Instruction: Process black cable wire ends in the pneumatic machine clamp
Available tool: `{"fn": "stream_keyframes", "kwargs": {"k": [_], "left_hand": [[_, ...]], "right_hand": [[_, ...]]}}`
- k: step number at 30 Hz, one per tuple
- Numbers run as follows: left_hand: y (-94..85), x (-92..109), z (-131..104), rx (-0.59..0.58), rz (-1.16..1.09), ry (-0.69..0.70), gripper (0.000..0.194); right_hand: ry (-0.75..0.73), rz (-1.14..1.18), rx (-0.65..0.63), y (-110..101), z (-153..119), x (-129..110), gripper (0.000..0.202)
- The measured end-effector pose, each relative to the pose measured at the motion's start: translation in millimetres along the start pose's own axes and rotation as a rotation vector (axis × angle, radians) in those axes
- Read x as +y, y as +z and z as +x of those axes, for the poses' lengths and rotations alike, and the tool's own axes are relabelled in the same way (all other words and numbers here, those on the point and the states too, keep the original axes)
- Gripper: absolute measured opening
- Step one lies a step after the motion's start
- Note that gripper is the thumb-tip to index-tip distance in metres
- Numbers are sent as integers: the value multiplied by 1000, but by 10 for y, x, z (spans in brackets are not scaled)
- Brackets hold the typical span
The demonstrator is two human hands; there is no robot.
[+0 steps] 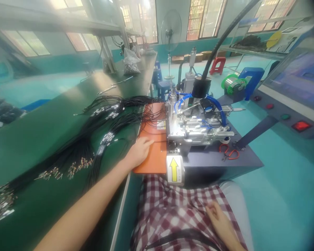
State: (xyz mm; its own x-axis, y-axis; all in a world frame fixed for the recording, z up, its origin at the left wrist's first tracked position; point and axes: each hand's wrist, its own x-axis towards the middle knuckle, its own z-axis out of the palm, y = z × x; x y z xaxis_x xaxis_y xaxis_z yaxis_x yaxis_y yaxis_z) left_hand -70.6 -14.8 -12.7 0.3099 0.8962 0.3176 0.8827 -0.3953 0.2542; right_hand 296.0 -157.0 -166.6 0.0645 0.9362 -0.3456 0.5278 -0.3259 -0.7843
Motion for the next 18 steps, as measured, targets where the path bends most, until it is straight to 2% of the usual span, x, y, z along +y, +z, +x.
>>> {"fn": "stream_keyframes", "kwargs": {"k": [3, 5, 7, 11, 15, 18], "left_hand": [[-27, 17, -19, -27, 5, 2, 40], [-41, 29, -31, -50, 8, 4, 40], [-52, 32, -32, -79, 6, 5, 41], [-85, 6, -3, -156, -33, 7, 43], [-156, -67, 98, -271, -141, 3, 43], [-229, -169, 213, -384, -273, 5, 46]], "right_hand": [[-46, 3, -74, 90, -20, -92, 29], [-106, -11, -198, 198, -44, -275, 26], [-195, -68, -404, 328, -97, -574, 23], [-421, -110, -592, 594, -312, -1383, 20], [-817, -189, -663, 846, -503, -2148, 13], [-1220, -451, -535, 1071, -495, -2564, 24]]}}
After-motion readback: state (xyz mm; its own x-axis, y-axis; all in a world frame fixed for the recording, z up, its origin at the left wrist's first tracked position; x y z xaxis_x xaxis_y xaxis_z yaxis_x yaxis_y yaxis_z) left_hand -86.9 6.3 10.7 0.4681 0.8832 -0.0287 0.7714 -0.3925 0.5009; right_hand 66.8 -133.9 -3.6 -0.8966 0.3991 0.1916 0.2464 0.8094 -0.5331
